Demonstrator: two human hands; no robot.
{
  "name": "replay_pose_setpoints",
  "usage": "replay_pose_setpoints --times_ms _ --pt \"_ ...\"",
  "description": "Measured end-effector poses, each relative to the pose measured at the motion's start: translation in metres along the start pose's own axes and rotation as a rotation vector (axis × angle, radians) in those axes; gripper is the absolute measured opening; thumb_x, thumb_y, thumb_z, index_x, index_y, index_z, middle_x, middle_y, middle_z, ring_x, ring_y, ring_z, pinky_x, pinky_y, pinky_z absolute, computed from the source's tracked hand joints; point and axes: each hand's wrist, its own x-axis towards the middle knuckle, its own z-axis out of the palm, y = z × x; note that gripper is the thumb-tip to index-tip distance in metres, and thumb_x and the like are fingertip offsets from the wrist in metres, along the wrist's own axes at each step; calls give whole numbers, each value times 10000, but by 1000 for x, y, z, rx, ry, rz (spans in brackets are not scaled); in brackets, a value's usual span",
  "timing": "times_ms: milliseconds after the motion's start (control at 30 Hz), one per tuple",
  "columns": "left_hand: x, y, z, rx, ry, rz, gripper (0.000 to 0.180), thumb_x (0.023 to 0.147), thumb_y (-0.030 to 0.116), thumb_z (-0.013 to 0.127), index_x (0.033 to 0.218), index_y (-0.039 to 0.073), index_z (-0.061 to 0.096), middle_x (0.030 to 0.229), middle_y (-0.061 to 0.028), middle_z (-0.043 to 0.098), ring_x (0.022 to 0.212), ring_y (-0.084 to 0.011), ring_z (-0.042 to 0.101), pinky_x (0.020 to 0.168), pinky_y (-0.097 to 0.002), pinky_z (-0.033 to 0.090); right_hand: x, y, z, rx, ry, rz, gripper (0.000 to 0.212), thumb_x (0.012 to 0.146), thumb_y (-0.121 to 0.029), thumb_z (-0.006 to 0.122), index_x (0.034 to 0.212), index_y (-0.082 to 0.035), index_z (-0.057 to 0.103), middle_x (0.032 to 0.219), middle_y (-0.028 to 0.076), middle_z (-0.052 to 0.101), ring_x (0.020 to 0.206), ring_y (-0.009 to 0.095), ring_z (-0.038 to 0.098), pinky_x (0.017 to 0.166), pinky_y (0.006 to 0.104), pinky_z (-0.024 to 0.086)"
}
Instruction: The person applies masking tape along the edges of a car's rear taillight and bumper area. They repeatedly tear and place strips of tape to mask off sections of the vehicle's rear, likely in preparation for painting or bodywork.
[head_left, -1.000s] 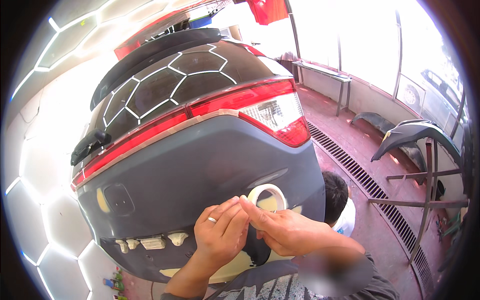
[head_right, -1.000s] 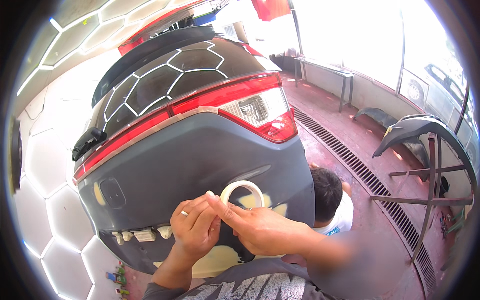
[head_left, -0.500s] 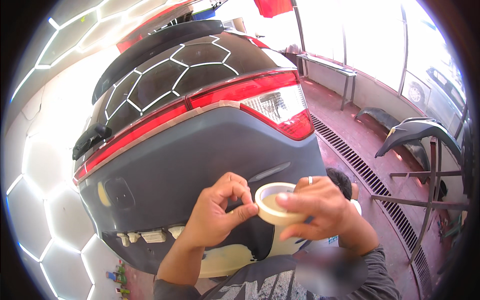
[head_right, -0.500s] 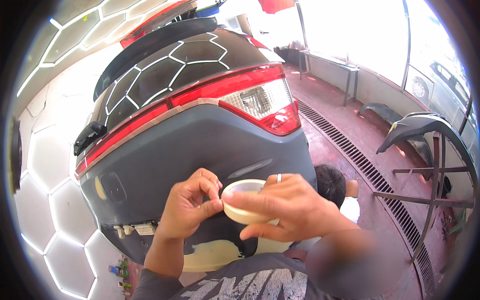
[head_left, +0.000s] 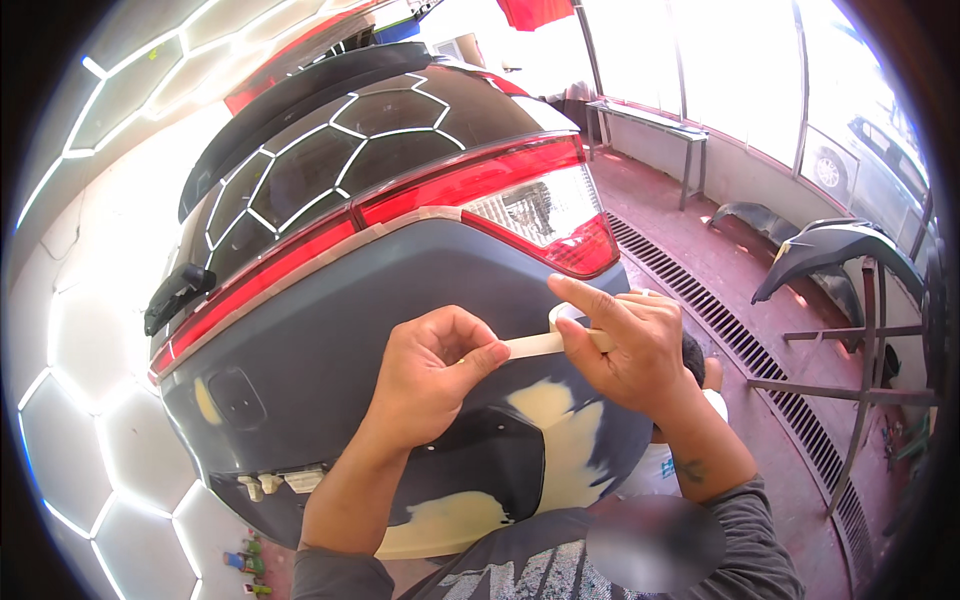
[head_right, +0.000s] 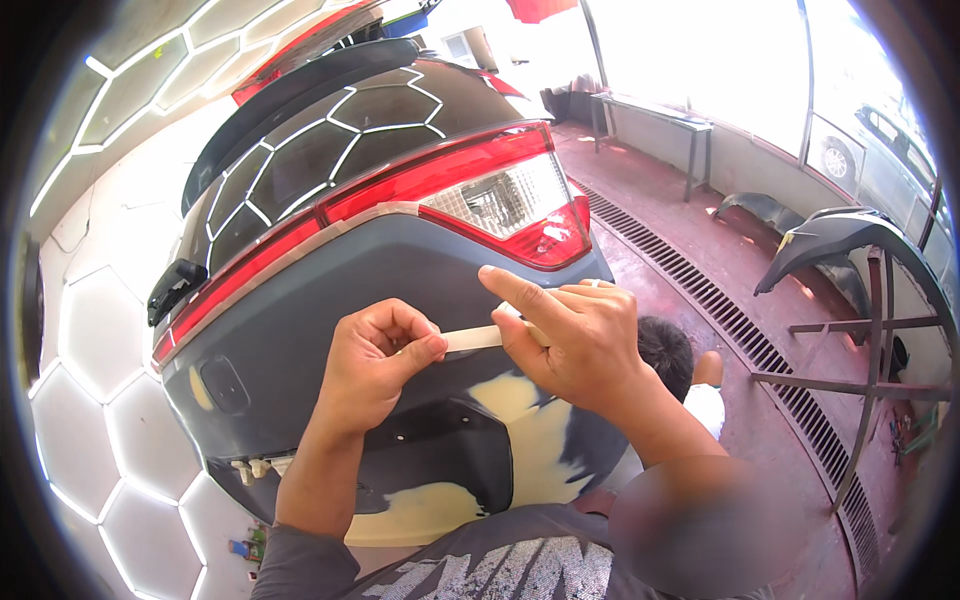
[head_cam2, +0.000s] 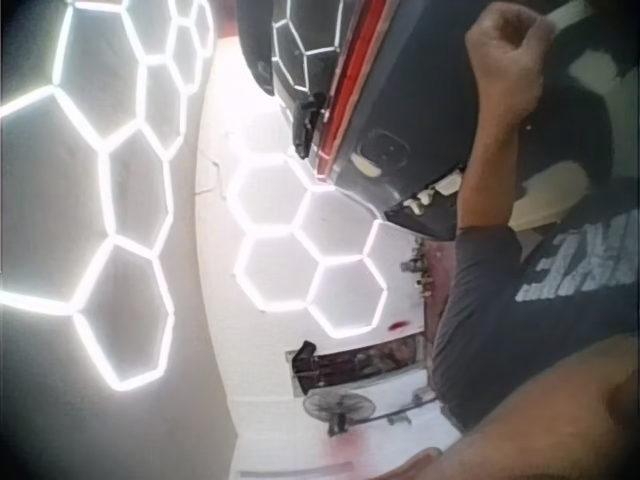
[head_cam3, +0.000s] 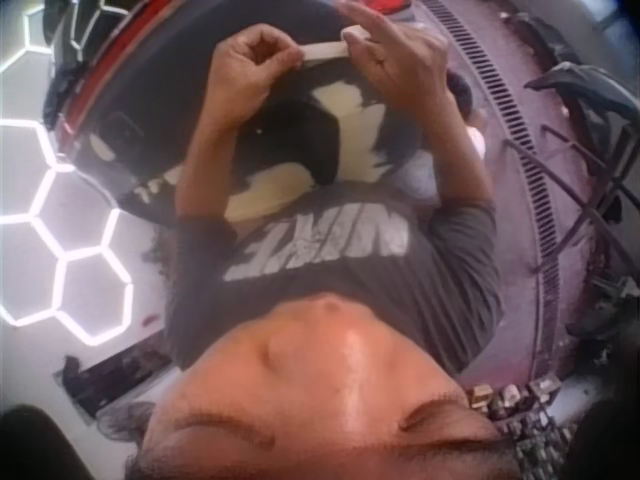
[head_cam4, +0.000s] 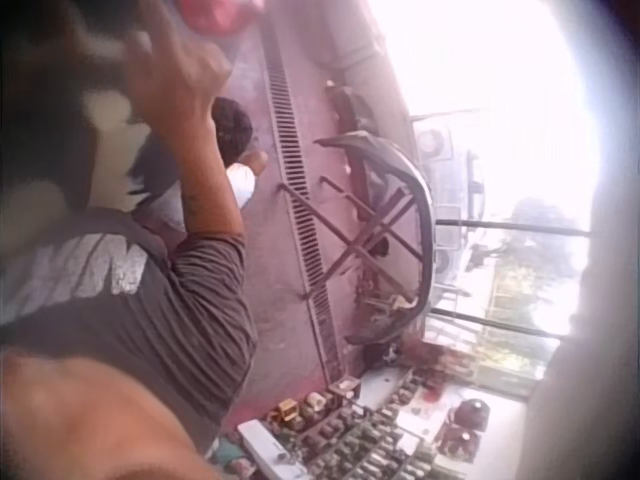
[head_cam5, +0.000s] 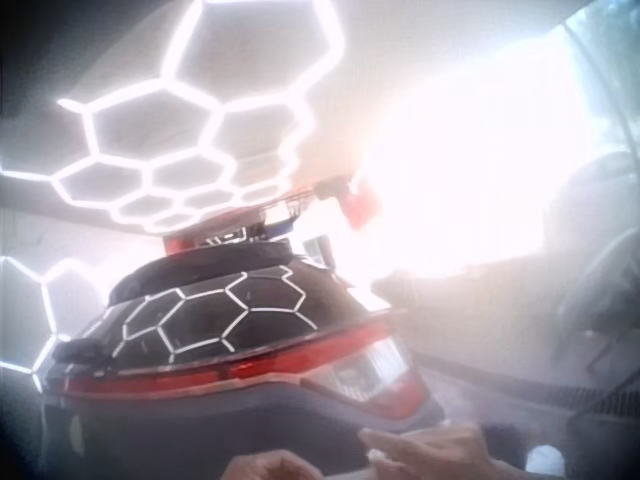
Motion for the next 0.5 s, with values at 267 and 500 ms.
replay_pose_setpoints --times_ms 267,500 --pt "27 59 -23 187 372 509 111 1027 24 857 1012 -1 750 967 -39 776 907 -83 705 841 -264 579 -12 134 -37 149 958 630 253 1111 -150 735 1337 -36 743 806 7 623 758 101 578 696 301 488" --pt "90 115 -51 875 -59 349 187 988 39 864 1119 24 731 924 -46 794 874 -98 713 833 -284 577 40 49 20 410 231 444 186 1054 -202 815 1187 -73 802 924 10 655 933 124 575 857 316 493"
